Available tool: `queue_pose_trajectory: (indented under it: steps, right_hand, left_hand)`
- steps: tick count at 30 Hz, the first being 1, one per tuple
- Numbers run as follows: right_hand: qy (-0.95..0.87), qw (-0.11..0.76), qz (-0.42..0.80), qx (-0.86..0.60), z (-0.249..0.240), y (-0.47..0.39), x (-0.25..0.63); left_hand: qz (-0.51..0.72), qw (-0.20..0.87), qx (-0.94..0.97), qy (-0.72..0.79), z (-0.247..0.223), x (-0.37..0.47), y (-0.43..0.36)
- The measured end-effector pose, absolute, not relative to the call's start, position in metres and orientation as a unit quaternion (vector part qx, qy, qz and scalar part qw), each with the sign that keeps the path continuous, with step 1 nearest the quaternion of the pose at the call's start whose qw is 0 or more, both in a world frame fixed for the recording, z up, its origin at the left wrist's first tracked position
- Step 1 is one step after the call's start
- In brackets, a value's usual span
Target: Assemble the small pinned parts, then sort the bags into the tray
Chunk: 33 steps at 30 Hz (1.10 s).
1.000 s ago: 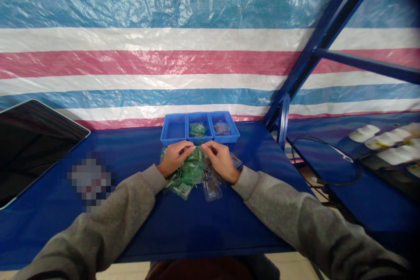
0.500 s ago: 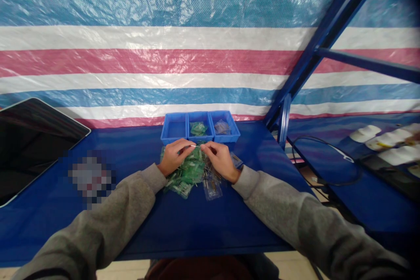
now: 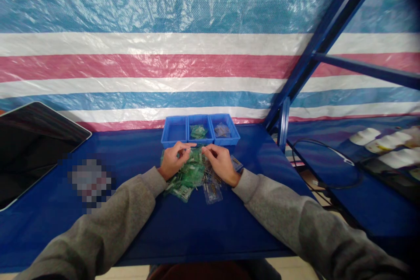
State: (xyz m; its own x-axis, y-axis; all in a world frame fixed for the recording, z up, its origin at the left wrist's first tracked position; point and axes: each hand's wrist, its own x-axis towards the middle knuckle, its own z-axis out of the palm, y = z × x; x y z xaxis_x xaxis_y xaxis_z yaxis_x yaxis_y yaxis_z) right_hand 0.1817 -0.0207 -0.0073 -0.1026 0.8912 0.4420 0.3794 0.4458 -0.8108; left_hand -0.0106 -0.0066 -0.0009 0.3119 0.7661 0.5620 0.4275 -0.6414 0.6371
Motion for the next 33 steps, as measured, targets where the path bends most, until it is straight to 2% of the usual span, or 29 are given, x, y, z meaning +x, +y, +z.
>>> queue_pose_trajectory:
  steps: [16, 25, 33]
  right_hand:
    - [-0.690, 0.503, 0.245, -0.459, -0.0060, -0.0223, 0.1822]
    - [-0.685, 0.512, 0.246, -0.457, -0.0090, -0.0218, 0.1813]
    - [-0.688, 0.512, 0.273, -0.435, -0.0072, -0.0212, 0.1817]
  left_hand:
    - [0.389, 0.091, 0.838, 0.372, 0.0020, -0.0103, -0.0051]
    - [0.432, 0.072, 0.817, 0.375, -0.0044, -0.0103, -0.0015]
    - [0.404, 0.098, 0.833, 0.365, -0.0057, -0.0101, -0.0021]
